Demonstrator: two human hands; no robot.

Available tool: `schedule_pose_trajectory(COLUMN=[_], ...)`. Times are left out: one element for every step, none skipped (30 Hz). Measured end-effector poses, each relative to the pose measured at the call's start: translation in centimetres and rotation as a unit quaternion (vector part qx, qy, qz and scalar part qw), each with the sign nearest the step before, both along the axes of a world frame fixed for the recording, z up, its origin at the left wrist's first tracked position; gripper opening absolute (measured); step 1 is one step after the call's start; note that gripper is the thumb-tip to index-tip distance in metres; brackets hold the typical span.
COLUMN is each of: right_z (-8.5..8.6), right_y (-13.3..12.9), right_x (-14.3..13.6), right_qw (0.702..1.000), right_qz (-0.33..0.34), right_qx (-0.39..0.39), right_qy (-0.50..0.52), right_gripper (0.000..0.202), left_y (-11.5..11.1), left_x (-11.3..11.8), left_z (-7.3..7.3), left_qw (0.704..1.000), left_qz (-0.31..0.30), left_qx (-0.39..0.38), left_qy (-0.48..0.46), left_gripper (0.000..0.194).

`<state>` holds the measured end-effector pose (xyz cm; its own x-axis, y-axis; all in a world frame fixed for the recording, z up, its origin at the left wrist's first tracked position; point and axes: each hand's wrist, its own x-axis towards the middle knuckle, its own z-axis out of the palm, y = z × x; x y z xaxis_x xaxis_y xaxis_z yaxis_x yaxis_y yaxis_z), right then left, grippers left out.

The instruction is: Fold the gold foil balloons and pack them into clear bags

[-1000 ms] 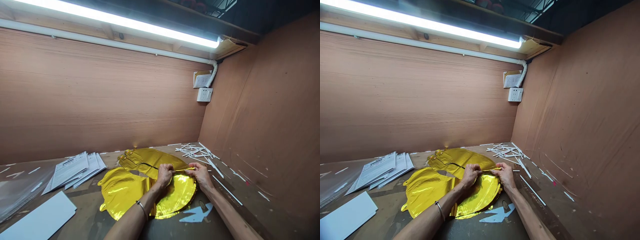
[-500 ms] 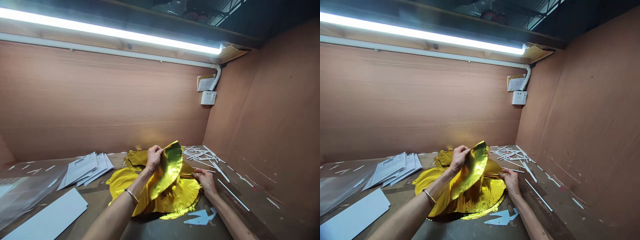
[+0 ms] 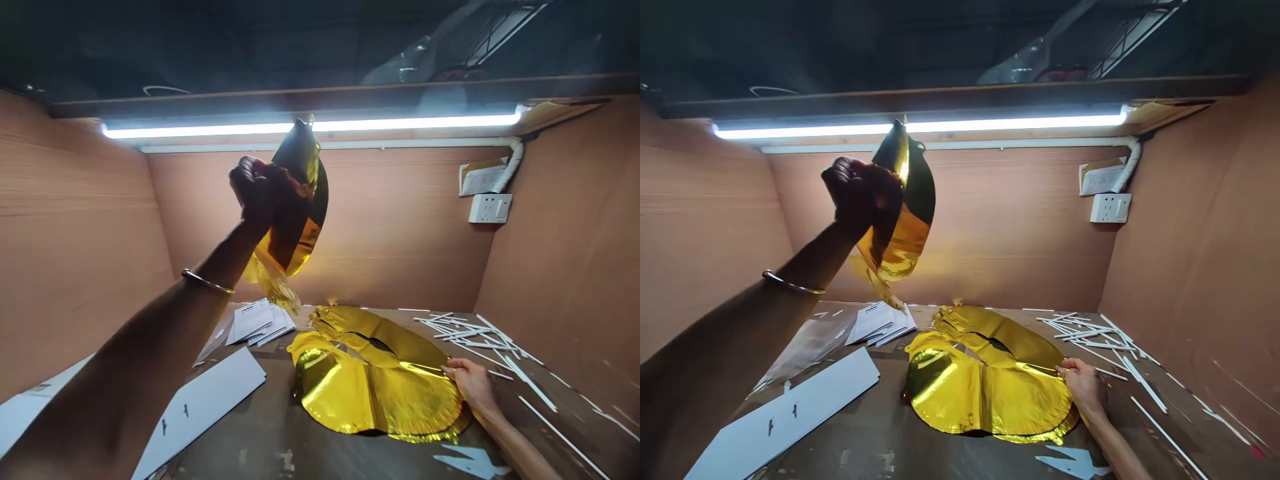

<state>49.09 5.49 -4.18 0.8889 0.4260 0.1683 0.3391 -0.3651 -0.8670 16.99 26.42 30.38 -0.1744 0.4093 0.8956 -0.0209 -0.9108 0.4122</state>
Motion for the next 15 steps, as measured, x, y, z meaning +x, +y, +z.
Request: schedule_pose_trajectory(right_z=[1.0, 2.4, 4.1, 6.2, 8.6, 11.1, 13.7, 16.2, 18.4, 20.2, 21.6, 22.5, 23.0, 23.0, 22.7], right_y=[0.0, 0.1, 0.2, 0.4, 0.5, 0.6, 0.7, 0.7, 0.8, 0.8, 0.8, 0.9, 1.0, 1.1, 1.2], right_x=[-0.2, -0.5, -1.0, -1.7, -2.6, -3.8, -5.3, -7.0, -8.9, -10.8, -12.6, -14.1, -15.4, -16.4, -17.0], right_qw=[1.000, 1.000, 0.999, 0.998, 0.996, 0.994, 0.990, 0.981, 0.958, 0.935, 0.916, 0.896, 0.883, 0.873, 0.867], right_qz=[0.000, 0.000, 0.002, 0.007, 0.017, 0.042, 0.081, 0.142, 0.243, 0.310, 0.356, 0.405, 0.435, 0.454, 0.462], right_qx=[-0.006, -0.006, 0.001, 0.014, 0.031, 0.053, 0.072, 0.094, 0.142, 0.173, 0.184, 0.180, 0.171, 0.162, 0.156], right_qy=[-0.013, -0.028, -0.045, -0.063, -0.080, -0.091, -0.096, -0.092, -0.055, -0.024, -0.006, 0.018, 0.048, 0.077, 0.105], right_gripper=[0.015, 0.018, 0.023, 0.029, 0.036, 0.041, 0.045, 0.050, 0.055, 0.058, 0.055, 0.050, 0.043, 0.038, 0.035], left_y=[-1.0, -2.0, -3.0, -3.9, -4.8, -5.6, -6.5, -7.3, -8.1, -8.8, -9.4, -9.9, -10.2, -10.5, -10.6], left_x=[-0.3, -0.5, -0.5, -0.5, -0.4, -0.4, -0.3, -0.3, -0.2, -0.2, -0.2, -0.3, -0.3, -0.3, -0.3], left_z=[-0.5, -1.3, -2.5, -3.8, -5.3, -6.8, -8.4, -9.8, -11.2, -12.5, -13.7, -14.8, -15.8, -16.7, -17.4], left_qw=[1.000, 0.999, 0.998, 0.994, 0.993, 0.991, 0.988, 0.985, 0.983, 0.981, 0.979, 0.977, 0.974, 0.971, 0.968], left_qz=[0.016, 0.033, 0.046, 0.071, 0.071, 0.062, 0.048, 0.034, 0.020, 0.002, -0.017, -0.037, -0.056, -0.072, -0.085], left_qx=[-0.007, -0.012, -0.013, -0.013, -0.013, -0.016, -0.028, -0.040, -0.052, -0.061, -0.066, -0.069, -0.071, -0.075, -0.085], left_qy=[0.018, 0.034, 0.046, 0.078, 0.096, 0.117, 0.146, 0.162, 0.174, 0.184, 0.193, 0.200, 0.208, 0.216, 0.221], left_gripper=[0.022, 0.018, 0.015, 0.014, 0.014, 0.014, 0.015, 0.015, 0.016, 0.016, 0.017, 0.018, 0.019, 0.019, 0.019])
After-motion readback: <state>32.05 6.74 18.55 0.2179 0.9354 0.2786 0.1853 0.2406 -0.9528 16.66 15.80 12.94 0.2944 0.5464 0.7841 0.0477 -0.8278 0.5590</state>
